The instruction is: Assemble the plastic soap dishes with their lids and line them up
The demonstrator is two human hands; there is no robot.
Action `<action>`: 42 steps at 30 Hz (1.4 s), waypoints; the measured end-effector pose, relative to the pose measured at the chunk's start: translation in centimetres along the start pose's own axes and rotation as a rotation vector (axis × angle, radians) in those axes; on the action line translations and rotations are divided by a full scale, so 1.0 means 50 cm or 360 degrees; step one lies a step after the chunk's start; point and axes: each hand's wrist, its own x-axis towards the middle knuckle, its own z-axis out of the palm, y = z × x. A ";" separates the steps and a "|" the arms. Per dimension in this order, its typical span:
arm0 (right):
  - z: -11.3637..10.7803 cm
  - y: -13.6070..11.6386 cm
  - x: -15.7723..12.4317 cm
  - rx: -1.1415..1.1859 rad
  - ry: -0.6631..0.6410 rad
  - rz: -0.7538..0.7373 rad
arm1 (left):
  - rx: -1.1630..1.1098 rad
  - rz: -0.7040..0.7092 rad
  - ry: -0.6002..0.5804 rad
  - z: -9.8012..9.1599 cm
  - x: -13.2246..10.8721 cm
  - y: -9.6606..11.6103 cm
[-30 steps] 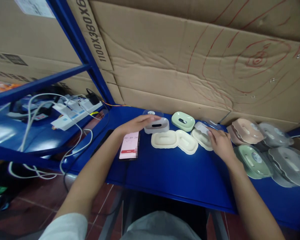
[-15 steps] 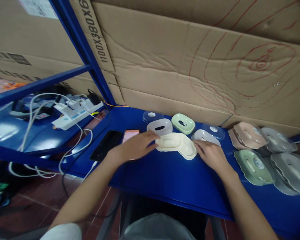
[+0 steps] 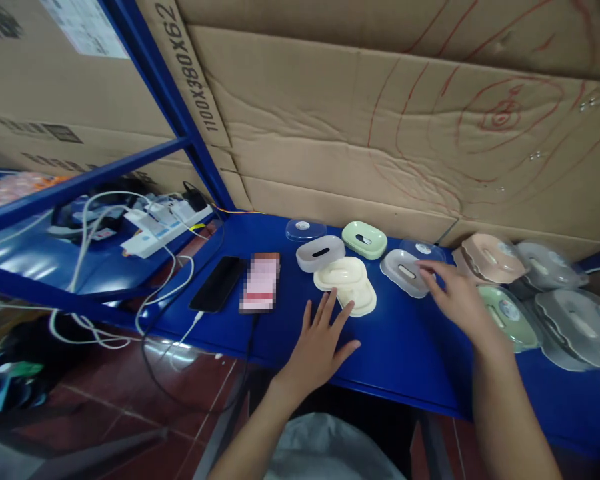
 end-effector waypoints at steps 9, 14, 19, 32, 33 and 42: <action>0.022 0.089 -0.222 -0.0707 0.0553 0.0595 | 0.0086 0.0072 0.0043 0.008 -0.005 -0.006; 0.005 0.091 -0.231 -0.0562 0.0520 0.0520 | 0.0081 0.0062 0.0036 0.008 -0.005 0.000; 0.016 0.078 -0.193 -0.0378 0.0321 0.0105 | 0.0062 0.0058 0.0075 0.010 -0.009 -0.001; -0.018 0.146 -0.108 -0.0115 0.0107 0.0269 | 0.0065 0.0062 0.0053 0.010 -0.008 -0.003; -0.025 0.146 -0.097 -0.0068 0.0108 0.0240 | 0.0061 0.0061 0.0056 0.011 -0.007 -0.003; -0.004 0.084 -0.135 -0.0508 0.0129 0.0130 | 0.0062 0.0083 0.0029 0.010 -0.007 -0.004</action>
